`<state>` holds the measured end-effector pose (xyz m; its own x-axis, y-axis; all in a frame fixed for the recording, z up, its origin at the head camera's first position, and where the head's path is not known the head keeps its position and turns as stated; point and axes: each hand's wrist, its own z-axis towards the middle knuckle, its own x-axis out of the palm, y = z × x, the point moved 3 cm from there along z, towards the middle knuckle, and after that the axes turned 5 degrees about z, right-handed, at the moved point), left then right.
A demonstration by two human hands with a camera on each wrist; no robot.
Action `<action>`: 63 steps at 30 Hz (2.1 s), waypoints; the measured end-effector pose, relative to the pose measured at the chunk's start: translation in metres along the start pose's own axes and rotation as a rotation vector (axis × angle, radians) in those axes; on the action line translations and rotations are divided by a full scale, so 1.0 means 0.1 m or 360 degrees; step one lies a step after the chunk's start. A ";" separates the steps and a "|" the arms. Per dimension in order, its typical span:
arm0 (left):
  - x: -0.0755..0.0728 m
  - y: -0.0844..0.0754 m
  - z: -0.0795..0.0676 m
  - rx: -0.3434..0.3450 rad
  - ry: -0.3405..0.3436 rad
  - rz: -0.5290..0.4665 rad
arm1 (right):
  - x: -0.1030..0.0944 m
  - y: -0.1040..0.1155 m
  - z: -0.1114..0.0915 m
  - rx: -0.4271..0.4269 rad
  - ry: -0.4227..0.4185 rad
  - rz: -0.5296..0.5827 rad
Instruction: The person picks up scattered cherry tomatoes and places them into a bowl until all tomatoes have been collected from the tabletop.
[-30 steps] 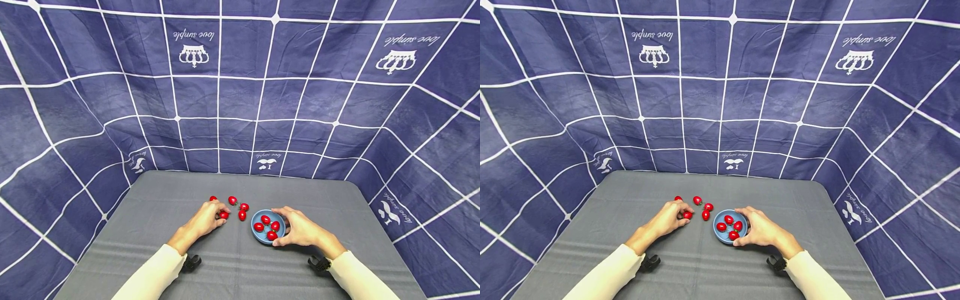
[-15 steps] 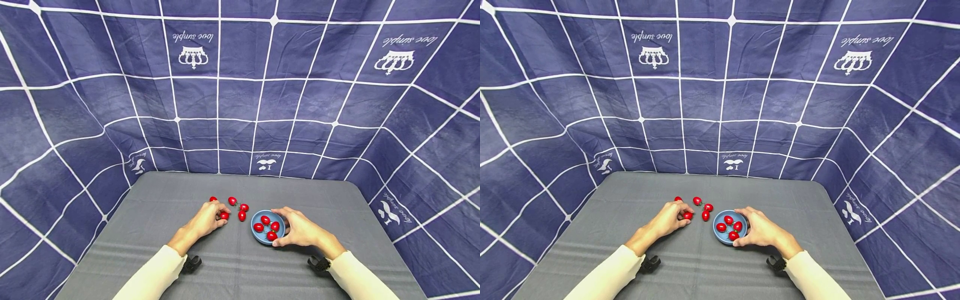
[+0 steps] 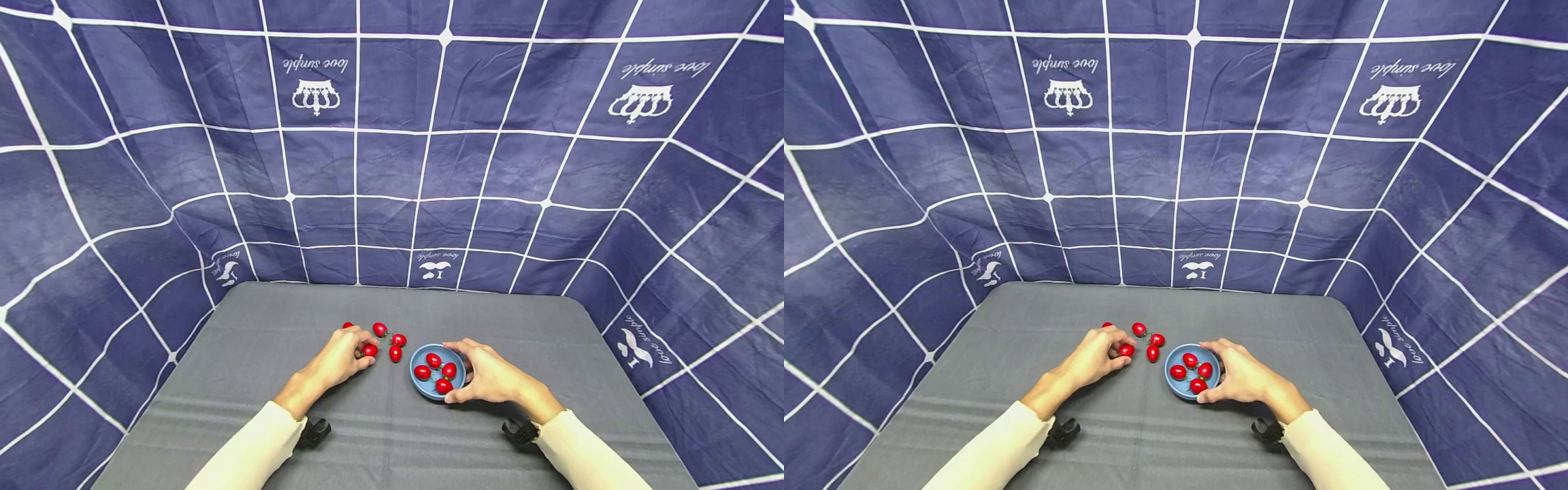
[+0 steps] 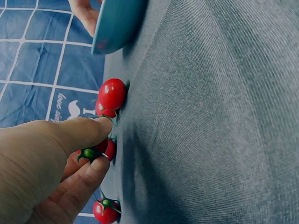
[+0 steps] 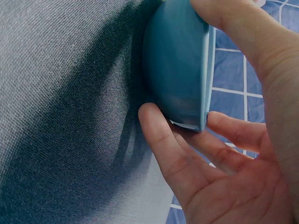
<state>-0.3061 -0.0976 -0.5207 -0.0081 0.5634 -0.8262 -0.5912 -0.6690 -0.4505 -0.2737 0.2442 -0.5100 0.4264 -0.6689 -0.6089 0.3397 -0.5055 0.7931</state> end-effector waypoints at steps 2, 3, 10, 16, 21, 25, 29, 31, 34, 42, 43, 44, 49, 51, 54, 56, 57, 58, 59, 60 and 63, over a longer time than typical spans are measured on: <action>-0.01 -0.03 0.00 0.0003 -0.0010 -0.0005 | 0.00 0.00 0.00 0.0000 0.0001 -0.0003; -0.01 -0.04 0.00 0.0006 -0.0016 -0.0004 | 0.00 0.00 0.00 0.0001 0.0003 -0.0004; -0.01 -0.14 0.00 -0.0015 0.0008 0.0011 | 0.00 0.00 0.00 -0.0006 0.0005 -0.0028; 0.01 -0.22 0.02 0.0020 -0.0003 0.0035 | 0.00 -0.01 0.00 -0.0009 0.0008 -0.0020; 0.02 -0.29 0.03 0.0053 -0.0010 -0.0003 | 0.00 -0.02 0.00 -0.0006 0.0011 -0.0020; 0.03 -0.34 0.04 0.0057 -0.0006 -0.0033 | 0.00 -0.02 -0.01 -0.0001 0.0009 -0.0038; 0.04 -0.41 0.05 0.0083 -0.0004 -0.0032 | 0.00 -0.01 0.00 0.0015 0.0007 -0.0040; 0.05 -0.45 0.06 0.0098 -0.0004 -0.0034 | 0.01 -0.02 0.00 0.0018 0.0009 -0.0043; 0.06 -0.50 0.07 0.0111 -0.0001 -0.0032 | 0.01 -0.02 0.00 0.0017 0.0011 -0.0054; 0.09 -0.64 0.12 0.0187 -0.0030 -0.0027 | 0.01 -0.01 0.00 0.0040 0.0011 -0.0057; 0.09 -0.65 0.13 0.0197 -0.0027 -0.0032 | 0.02 -0.01 0.00 0.0041 0.0011 -0.0059; 0.10 -0.67 0.14 0.0206 -0.0024 -0.0037 | 0.01 -0.01 0.00 0.0038 0.0010 -0.0067; 0.14 -0.74 0.18 0.0186 0.0023 -0.0064 | 0.01 -0.01 0.00 0.0025 0.0008 -0.0081; 0.15 -0.77 0.19 0.0183 0.0033 -0.0076 | 0.01 -0.02 0.00 0.0024 0.0008 -0.0079; 0.16 -0.83 0.21 0.0202 0.0039 -0.0076 | 0.00 -0.02 0.01 0.0030 0.0008 -0.0077; 0.17 -0.87 0.24 0.0211 0.0048 -0.0078 | -0.01 -0.03 0.01 0.0036 0.0007 -0.0076; 0.18 -0.89 0.25 0.0217 0.0052 -0.0075 | -0.01 -0.03 0.01 0.0036 0.0008 -0.0075; 0.19 -0.91 0.26 0.0224 0.0057 -0.0074 | -0.01 -0.04 0.01 0.0036 0.0008 -0.0079; 0.19 -0.93 0.28 0.0233 0.0063 -0.0073 | -0.01 -0.04 0.01 0.0038 0.0008 -0.0083; 0.20 -0.94 0.29 0.0236 0.0072 -0.0075 | -0.01 -0.04 0.01 0.0042 0.0009 -0.0088; 0.24 -0.98 0.33 0.0252 0.0089 -0.0066 | -0.01 -0.04 0.01 0.0052 0.0010 -0.0095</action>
<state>-0.2749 -0.0025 -0.4847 0.0612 0.5579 -0.8277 -0.7099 -0.5586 -0.4290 -0.2767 0.2464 -0.5122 0.4115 -0.6334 -0.6553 0.3373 -0.5621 0.7551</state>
